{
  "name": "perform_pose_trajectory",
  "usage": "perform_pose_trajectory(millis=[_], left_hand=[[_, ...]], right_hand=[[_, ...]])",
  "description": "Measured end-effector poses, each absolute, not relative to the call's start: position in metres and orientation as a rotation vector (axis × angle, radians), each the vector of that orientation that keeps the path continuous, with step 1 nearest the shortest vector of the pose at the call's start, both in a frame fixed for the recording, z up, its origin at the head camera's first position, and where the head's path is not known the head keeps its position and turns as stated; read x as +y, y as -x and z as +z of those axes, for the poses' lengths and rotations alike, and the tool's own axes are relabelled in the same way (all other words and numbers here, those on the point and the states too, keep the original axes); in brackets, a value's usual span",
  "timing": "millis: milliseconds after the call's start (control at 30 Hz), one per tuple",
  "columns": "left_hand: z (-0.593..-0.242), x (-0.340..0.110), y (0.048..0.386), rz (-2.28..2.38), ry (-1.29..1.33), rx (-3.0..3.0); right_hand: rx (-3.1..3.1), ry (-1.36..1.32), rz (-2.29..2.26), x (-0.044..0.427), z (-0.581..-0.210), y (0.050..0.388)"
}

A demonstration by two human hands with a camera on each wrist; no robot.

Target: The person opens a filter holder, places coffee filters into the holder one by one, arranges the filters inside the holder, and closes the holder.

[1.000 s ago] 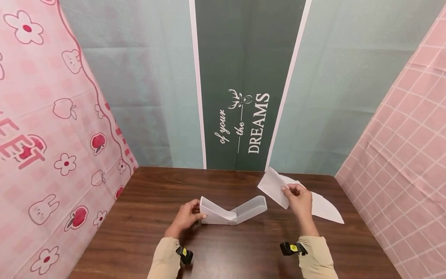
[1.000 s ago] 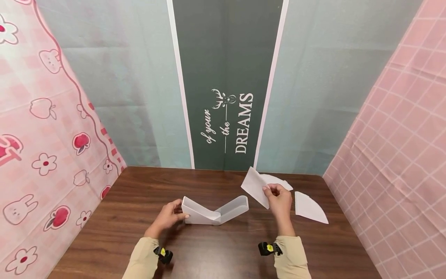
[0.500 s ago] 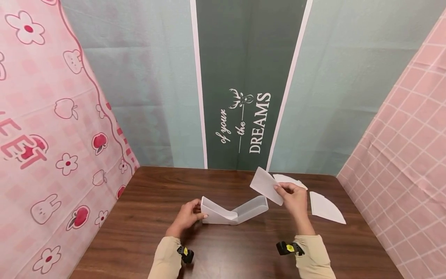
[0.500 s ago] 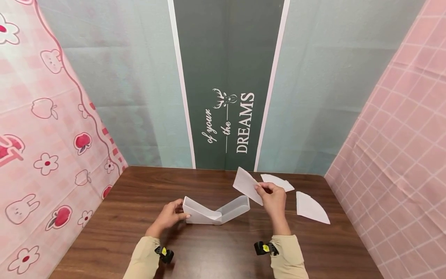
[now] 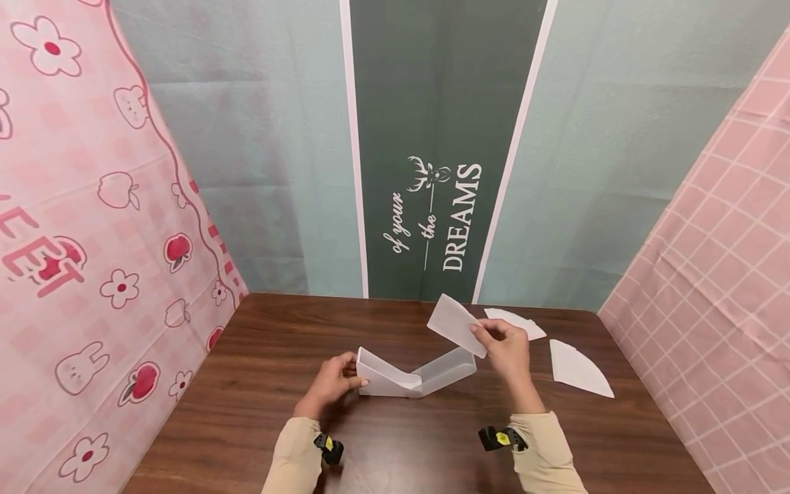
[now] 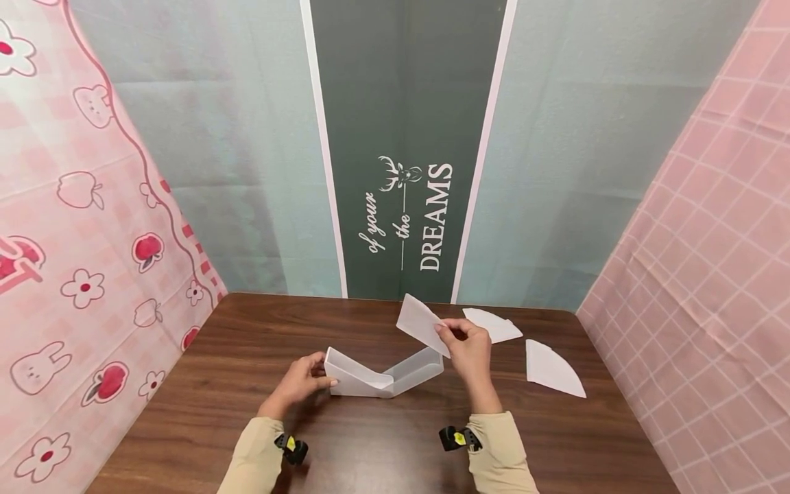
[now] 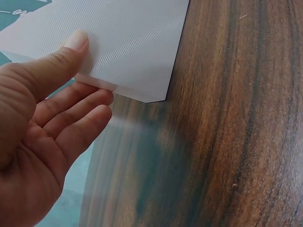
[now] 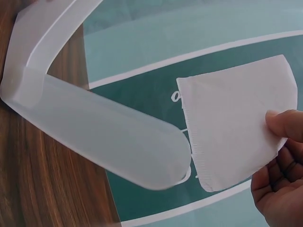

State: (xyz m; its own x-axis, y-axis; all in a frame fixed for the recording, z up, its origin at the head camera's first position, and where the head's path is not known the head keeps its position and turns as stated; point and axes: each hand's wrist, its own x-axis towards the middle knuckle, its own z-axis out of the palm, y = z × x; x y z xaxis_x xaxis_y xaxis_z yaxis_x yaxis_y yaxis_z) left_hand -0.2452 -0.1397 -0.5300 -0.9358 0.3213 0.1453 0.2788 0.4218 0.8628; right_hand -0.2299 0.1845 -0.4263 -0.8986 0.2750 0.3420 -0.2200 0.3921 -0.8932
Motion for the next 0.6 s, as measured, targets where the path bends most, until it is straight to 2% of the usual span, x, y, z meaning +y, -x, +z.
perform_pose_trajectory(millis=[600], left_hand=[[-0.530, -0.140, 0.246, 1.558, -0.550, 2.602]], right_hand=[[-2.270, -0.064, 1.615, 0.161, -0.431, 0.233]])
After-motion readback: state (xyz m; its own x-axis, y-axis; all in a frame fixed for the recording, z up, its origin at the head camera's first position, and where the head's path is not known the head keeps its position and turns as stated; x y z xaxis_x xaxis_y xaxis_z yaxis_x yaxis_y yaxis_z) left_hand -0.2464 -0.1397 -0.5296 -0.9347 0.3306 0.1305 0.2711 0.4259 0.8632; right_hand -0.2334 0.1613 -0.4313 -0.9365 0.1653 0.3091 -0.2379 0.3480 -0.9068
